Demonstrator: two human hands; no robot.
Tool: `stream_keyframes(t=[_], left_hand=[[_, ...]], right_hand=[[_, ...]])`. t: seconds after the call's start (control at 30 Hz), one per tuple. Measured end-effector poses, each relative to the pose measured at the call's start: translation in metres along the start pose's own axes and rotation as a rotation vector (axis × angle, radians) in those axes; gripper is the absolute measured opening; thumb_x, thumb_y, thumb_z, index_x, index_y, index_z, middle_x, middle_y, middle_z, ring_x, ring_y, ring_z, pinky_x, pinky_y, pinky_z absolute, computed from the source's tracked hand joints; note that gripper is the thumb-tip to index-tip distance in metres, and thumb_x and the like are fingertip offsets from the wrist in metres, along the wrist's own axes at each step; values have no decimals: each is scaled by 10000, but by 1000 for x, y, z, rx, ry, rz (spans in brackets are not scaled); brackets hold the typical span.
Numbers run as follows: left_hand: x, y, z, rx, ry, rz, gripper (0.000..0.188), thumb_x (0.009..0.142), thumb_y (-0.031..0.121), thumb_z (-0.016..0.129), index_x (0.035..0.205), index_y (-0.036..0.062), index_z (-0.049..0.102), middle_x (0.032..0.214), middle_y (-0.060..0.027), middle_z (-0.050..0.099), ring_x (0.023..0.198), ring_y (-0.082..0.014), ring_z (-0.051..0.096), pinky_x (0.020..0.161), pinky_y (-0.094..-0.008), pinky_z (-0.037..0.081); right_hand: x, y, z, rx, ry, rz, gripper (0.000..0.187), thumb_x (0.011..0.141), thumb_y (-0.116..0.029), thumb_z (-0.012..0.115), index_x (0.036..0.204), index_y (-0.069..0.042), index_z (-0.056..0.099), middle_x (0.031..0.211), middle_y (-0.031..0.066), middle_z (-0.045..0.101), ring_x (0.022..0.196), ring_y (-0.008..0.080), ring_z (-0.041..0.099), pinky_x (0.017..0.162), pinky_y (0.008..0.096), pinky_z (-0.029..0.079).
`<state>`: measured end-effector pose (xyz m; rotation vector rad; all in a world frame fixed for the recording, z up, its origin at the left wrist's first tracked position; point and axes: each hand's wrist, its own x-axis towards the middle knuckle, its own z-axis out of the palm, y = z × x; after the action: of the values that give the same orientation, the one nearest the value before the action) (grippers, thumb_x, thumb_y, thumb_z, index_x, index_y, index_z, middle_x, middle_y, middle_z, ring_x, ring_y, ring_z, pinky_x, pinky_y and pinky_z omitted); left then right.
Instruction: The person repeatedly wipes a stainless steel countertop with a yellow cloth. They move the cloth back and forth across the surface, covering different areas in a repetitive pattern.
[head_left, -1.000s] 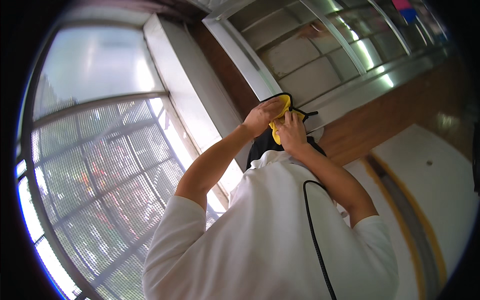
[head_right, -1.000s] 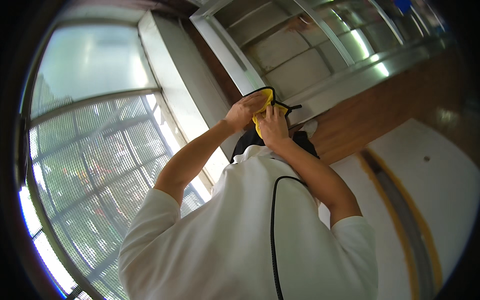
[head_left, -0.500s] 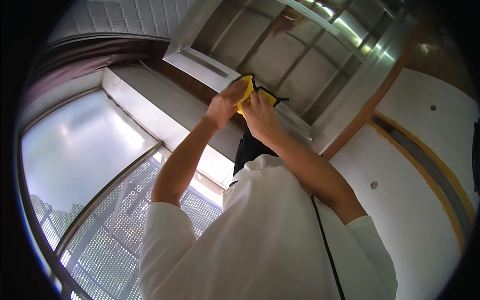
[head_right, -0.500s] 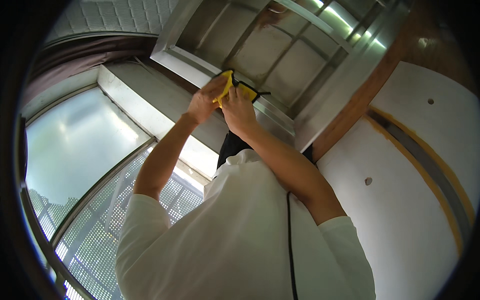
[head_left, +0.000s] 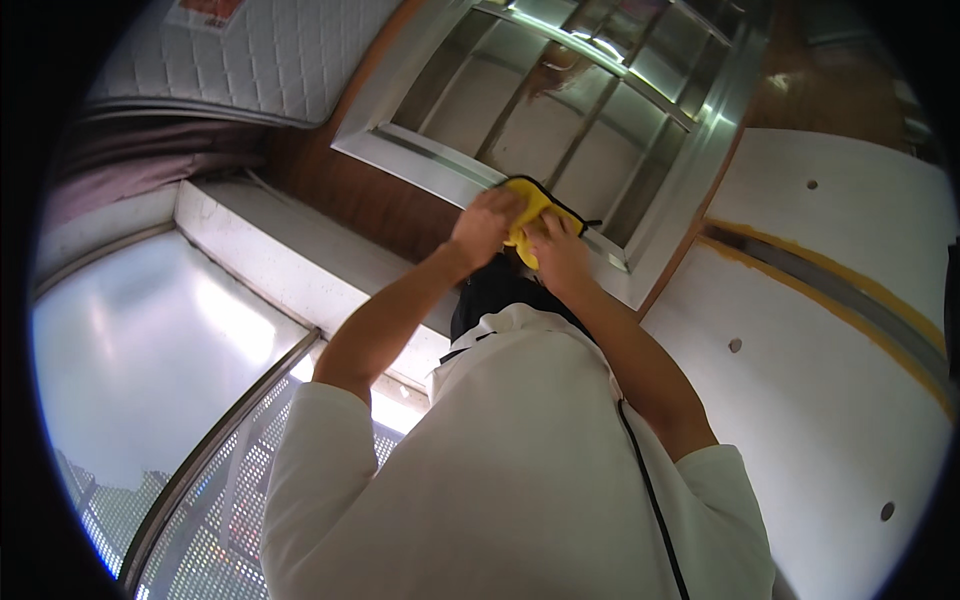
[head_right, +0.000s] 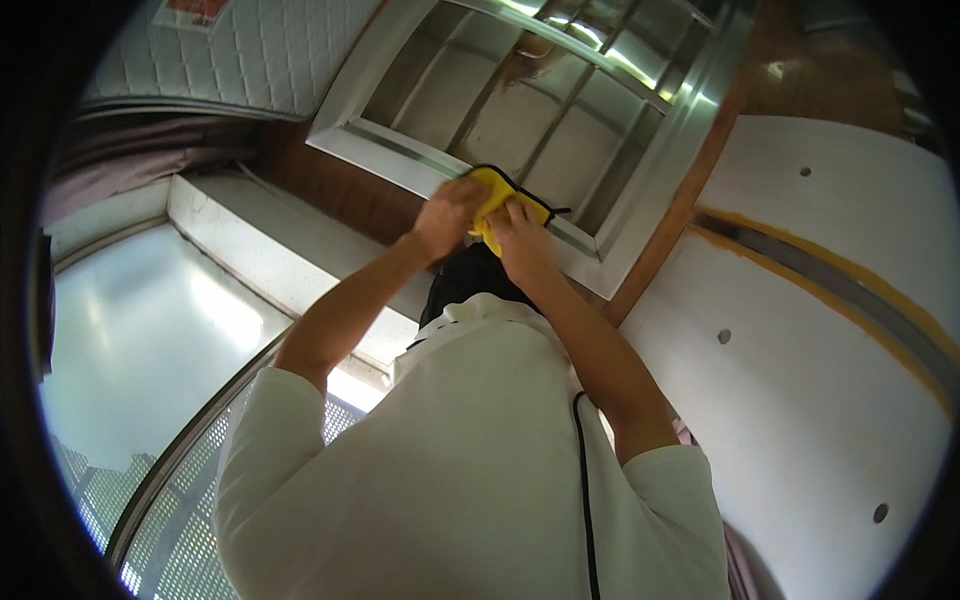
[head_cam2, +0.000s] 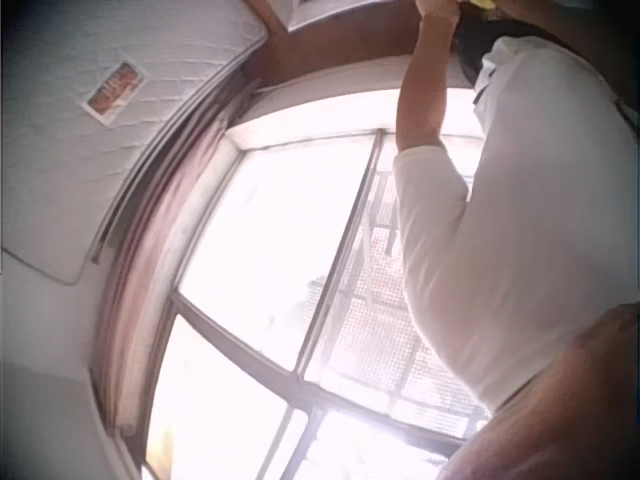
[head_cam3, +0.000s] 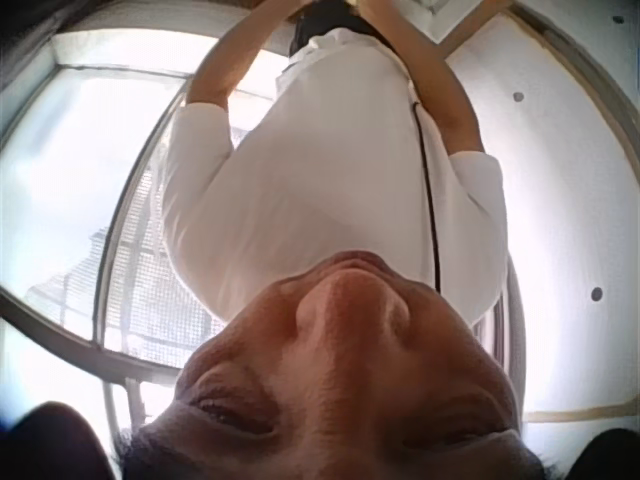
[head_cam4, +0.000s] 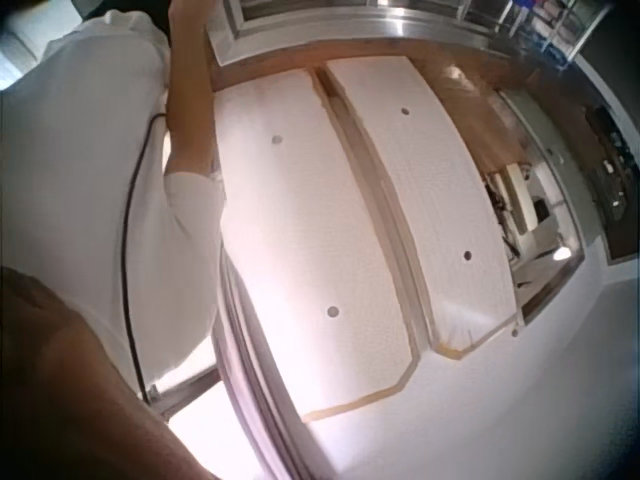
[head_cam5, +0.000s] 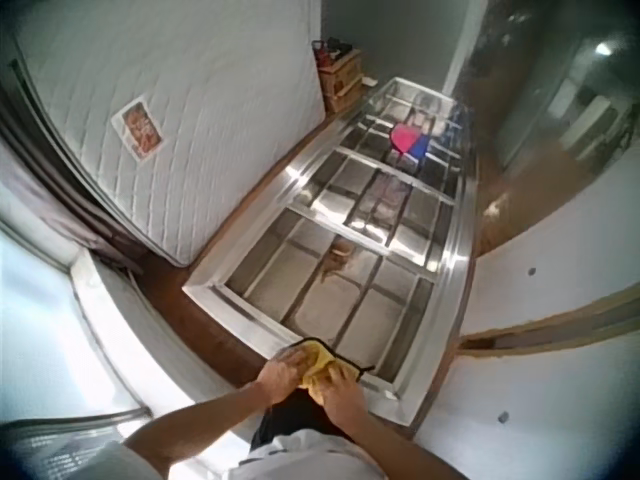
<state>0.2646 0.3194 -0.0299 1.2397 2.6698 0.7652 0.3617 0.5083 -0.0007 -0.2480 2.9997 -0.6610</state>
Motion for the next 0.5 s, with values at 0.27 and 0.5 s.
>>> stream_keyframes(t=[0.27,0.5], left_hand=[[38,130,71,61,-206,179,675,800,192,828,1431,48,637,1346,-106,610,1339,-325,556,1164,-452,445],[32,159,75,125,-298,195,691,871,192,822,1498,58,565,1409,-104,570,1357,-335,546,1177,-448,450]], right_hand=[[-117,73,-65,-45,-35,61,395,852,-126,763,1245,-155,756,1267,89,623,1303,338,564,1192,523,428],[-146,103,-55,214,133,4,310,853,-79,696,1149,-113,782,1213,107,660,1292,329,592,1260,518,367]])
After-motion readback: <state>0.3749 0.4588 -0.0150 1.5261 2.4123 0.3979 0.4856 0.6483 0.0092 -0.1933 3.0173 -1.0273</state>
